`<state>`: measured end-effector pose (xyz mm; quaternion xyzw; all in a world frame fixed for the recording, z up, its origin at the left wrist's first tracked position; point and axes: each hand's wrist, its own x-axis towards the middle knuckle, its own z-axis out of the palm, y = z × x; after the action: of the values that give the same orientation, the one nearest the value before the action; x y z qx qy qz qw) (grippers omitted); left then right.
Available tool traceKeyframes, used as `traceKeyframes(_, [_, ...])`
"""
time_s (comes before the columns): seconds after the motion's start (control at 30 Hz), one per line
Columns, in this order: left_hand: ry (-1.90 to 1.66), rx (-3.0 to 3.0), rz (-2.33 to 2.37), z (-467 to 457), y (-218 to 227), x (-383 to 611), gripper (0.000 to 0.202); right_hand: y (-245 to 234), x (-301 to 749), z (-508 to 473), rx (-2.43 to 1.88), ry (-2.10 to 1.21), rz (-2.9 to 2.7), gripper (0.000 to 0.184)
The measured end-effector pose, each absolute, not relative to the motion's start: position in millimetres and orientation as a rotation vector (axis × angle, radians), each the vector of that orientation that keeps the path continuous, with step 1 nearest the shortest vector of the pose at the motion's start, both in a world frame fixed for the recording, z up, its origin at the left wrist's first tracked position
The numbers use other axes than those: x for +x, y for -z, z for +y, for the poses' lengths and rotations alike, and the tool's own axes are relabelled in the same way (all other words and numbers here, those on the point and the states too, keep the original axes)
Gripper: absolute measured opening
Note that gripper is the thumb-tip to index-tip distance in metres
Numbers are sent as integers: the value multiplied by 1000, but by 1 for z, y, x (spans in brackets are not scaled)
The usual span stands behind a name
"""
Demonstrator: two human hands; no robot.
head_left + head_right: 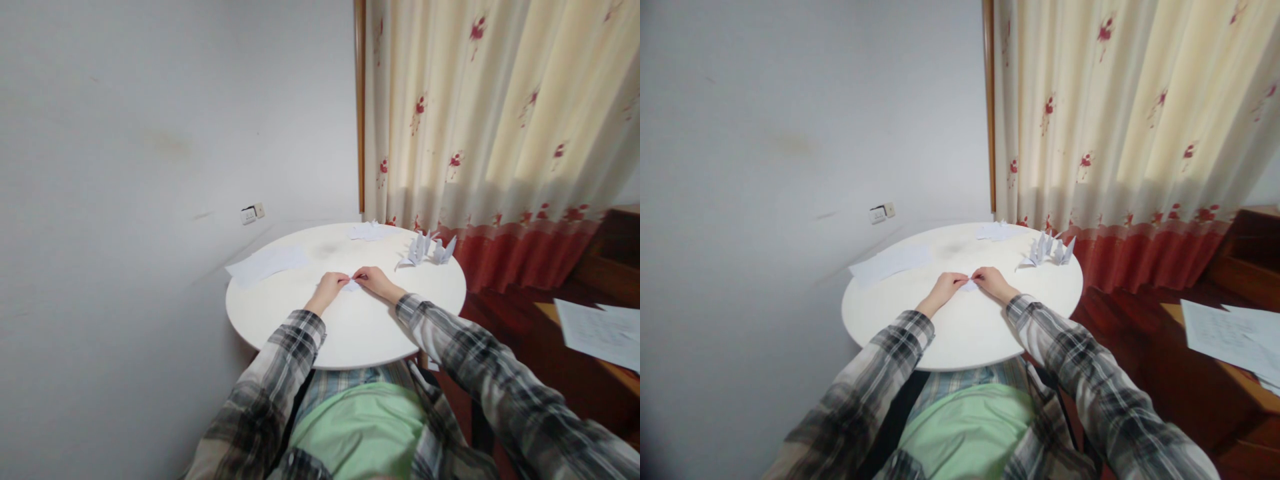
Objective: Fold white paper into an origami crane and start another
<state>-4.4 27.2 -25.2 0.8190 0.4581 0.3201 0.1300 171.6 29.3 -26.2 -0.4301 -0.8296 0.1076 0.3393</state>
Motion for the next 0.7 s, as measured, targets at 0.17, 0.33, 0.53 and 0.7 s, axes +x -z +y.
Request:
traceKeyframes(0.17, [-940, 2396, 1314, 30, 30, -7, 21, 27, 172, 29, -1144, -235, -2187, 16])
traceKeyframes(0.33, [-867, 2568, 1383, 22, 25, -6, 23, 27, 171, 27, -1170, -180, -2199, 17])
traceKeyframes(0.53, [-769, 2687, 1488, 10, 19, -1, 26, 24, 170, 23, -1209, -89, -2228, 20])
traceKeyframes(0.7, [-767, 2670, 1476, 10, 19, 0, 27, 23, 170, 21, -1210, -60, -2242, 20])
